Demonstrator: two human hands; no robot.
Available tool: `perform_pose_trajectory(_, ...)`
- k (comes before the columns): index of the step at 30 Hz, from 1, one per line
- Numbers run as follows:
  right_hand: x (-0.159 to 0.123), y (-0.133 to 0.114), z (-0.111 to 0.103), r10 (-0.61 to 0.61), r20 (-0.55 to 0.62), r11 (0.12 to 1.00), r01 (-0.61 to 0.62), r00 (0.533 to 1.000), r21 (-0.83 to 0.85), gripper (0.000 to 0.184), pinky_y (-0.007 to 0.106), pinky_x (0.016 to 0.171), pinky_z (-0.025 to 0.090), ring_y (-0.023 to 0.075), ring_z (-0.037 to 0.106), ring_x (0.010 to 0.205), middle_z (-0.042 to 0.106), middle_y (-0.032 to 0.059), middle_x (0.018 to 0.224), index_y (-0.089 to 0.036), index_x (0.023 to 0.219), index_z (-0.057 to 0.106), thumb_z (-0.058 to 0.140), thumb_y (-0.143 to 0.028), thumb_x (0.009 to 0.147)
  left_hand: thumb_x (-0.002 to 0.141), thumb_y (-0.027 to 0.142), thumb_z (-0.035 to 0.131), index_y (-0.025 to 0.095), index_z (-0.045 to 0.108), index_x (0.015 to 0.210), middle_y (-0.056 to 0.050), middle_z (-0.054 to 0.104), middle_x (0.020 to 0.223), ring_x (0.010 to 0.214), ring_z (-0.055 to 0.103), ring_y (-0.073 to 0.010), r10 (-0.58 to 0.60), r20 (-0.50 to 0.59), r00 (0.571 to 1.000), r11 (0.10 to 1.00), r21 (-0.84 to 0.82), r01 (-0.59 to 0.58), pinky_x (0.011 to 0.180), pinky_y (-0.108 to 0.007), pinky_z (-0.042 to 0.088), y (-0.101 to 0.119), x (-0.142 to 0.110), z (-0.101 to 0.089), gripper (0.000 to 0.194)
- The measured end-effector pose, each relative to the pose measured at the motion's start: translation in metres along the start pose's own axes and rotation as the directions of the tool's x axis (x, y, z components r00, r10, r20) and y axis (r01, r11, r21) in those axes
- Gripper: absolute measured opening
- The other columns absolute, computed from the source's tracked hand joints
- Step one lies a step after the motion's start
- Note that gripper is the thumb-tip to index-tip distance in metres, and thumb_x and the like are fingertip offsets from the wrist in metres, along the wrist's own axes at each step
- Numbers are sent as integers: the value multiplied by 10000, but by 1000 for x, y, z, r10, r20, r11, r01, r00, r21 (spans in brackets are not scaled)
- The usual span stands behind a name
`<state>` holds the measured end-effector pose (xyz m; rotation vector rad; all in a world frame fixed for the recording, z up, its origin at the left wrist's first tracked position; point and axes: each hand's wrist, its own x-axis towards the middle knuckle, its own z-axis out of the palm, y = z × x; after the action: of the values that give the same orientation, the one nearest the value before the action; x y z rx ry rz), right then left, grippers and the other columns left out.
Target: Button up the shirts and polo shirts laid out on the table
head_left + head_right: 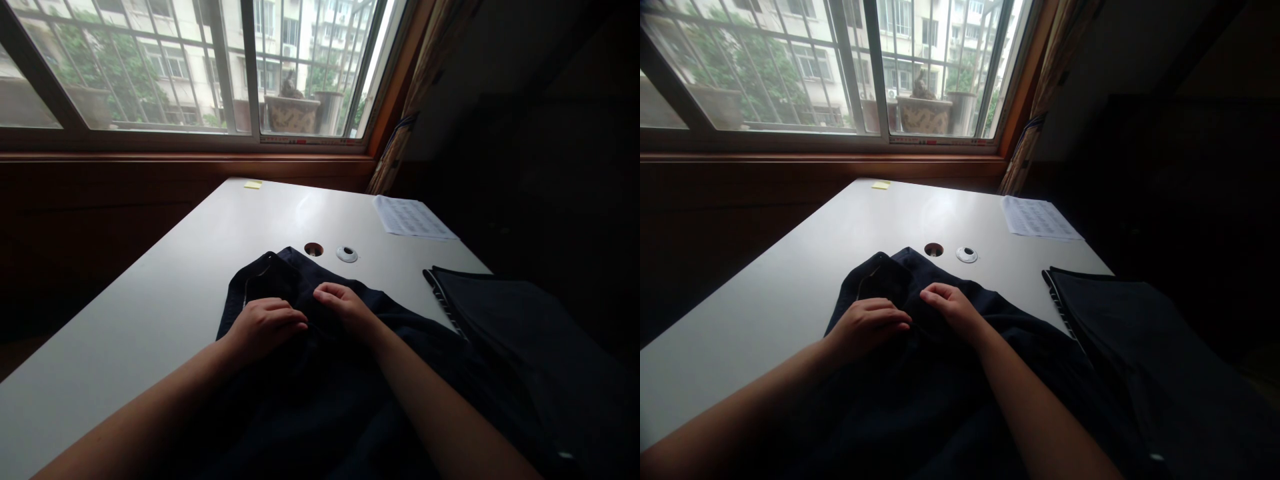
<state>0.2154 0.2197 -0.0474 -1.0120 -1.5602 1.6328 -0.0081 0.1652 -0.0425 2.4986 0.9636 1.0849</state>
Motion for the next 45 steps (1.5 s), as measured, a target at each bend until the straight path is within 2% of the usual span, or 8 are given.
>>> perform_pose_trajectory(17, 0, 0, 0, 9, 2, 1000, -9, 1000, 23, 343, 253, 579, 320, 105, 407, 602, 507, -39, 661, -178, 797, 647, 708, -516, 808, 961, 298, 605, 175, 731, 975, -39, 700, 806, 710, 645, -130, -9, -6, 1000, 999, 35, 9, 637, -221, 497, 0, -1, 0, 176)
perform_pose_trajectory(23, 0, 1, -1, 2, 2, 1000, -2, 1000, 12, 339, 250, 577, 314, 106, 400, 605, 492, -39, 658, -181, 805, 651, 702, -516, 814, 956, 274, 609, 184, 712, 1074, -35, 698, 790, 685, 650, -133, -8, -53, 999, 999, 42, 10, 626, -226, 512, 0, -2, 1, 180)
perform_pose_trajectory(27, 0, 1, 0, 20, -4, 999, -20, 1000, 38, 346, 250, 564, 312, 106, 402, 592, 502, -38, 657, -186, 804, 648, 710, -526, 799, 951, 287, 617, 194, 673, 1129, -43, 739, 897, 767, 697, -146, -24, -75, 997, 1000, 8, 24, 697, -245, 557, -1, -3, 3, 208)
perform_pose_trajectory(33, 0, 1, -1, 22, 5, 999, -22, 1000, 35, 349, 247, 554, 286, 97, 384, 579, 491, -44, 646, -182, 808, 644, 706, -526, 807, 928, 264, 650, 174, 671, 987, -39, 742, 872, 761, 705, -152, -28, -81, 996, 1000, -9, 27, 694, -247, 563, 0, -1, 2, 110)
perform_pose_trajectory(45, 0, -1, -1, 12, 14, 999, -12, 1000, 30, 355, 257, 589, 328, 111, 424, 613, 519, -33, 676, -185, 814, 652, 704, -537, 803, 921, 260, 651, 177, 656, 975, -32, 728, 858, 739, 692, -144, -42, -74, 996, 999, -3, 42, 679, -244, 564, -1, -3, 3, 99)
